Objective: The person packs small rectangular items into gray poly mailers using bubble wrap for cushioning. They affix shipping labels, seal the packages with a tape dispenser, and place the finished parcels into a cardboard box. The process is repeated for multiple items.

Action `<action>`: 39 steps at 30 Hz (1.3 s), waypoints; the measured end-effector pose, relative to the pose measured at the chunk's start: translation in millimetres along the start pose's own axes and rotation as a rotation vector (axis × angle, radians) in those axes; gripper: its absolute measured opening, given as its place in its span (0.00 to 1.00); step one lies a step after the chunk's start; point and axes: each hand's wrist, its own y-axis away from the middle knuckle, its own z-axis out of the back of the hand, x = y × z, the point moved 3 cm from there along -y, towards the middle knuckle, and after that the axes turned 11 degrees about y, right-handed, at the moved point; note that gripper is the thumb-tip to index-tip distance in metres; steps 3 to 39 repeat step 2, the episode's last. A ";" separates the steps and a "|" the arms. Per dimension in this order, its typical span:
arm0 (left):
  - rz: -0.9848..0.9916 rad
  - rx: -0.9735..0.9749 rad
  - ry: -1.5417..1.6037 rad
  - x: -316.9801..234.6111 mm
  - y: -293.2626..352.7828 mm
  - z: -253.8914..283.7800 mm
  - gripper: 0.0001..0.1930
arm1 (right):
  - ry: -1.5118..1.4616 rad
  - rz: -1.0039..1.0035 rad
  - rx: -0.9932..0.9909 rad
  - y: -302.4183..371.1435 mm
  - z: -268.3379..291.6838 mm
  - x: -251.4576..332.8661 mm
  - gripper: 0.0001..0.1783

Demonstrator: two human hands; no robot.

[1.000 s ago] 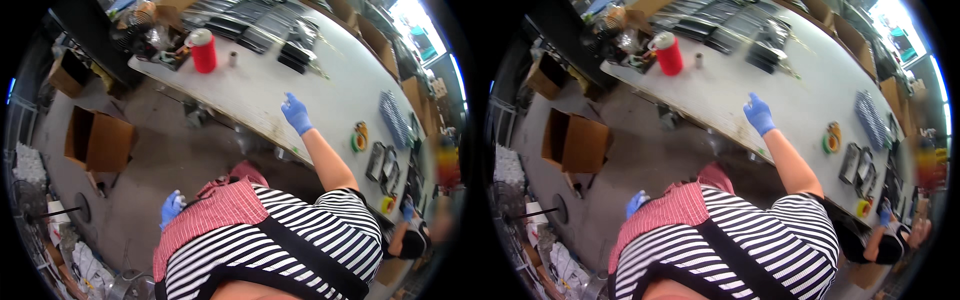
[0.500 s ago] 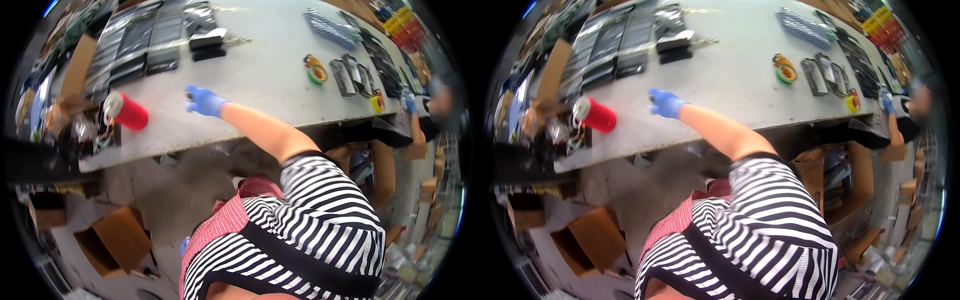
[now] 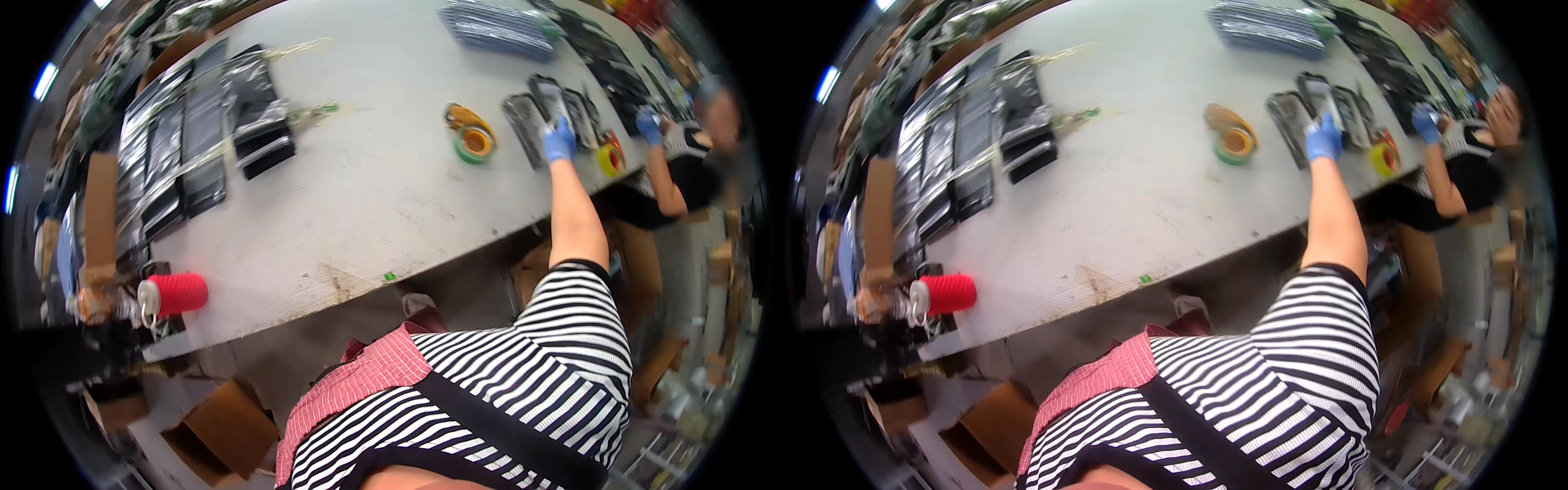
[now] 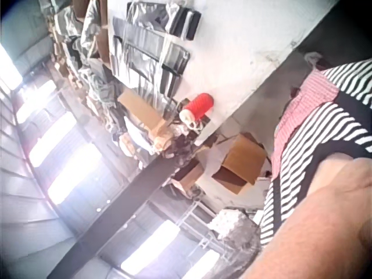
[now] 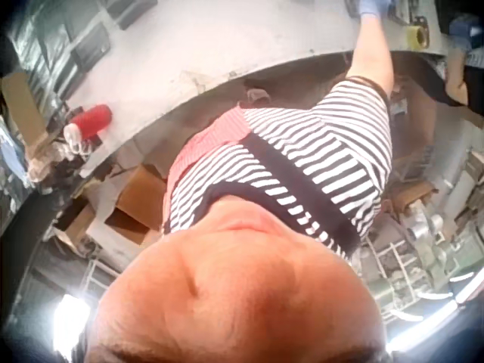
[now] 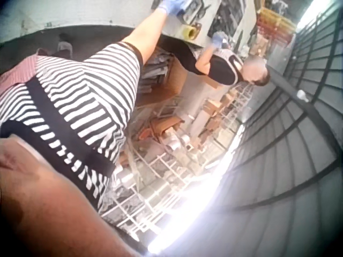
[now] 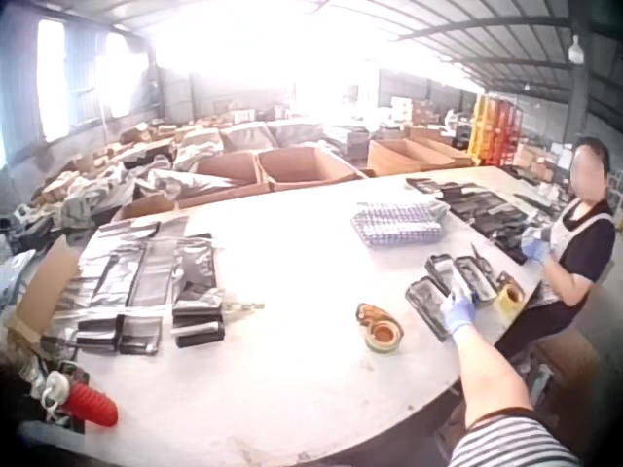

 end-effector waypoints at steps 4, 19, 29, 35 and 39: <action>-0.049 -0.013 -0.109 26.7 19.6 19.2 0.11 | -0.103 0.208 0.191 4.1 -55.8 58.1 0.28; -0.049 -0.013 -0.109 26.7 19.6 19.2 0.11 | -0.103 0.208 0.191 4.1 -55.8 58.1 0.28; -0.049 -0.013 -0.109 26.7 19.6 19.2 0.11 | -0.103 0.208 0.191 4.1 -55.8 58.1 0.28; -0.049 -0.013 -0.109 26.7 19.6 19.2 0.11 | -0.103 0.208 0.191 4.1 -55.8 58.1 0.28; -0.049 -0.013 -0.109 26.7 19.6 19.2 0.11 | -0.103 0.208 0.191 4.1 -55.8 58.1 0.28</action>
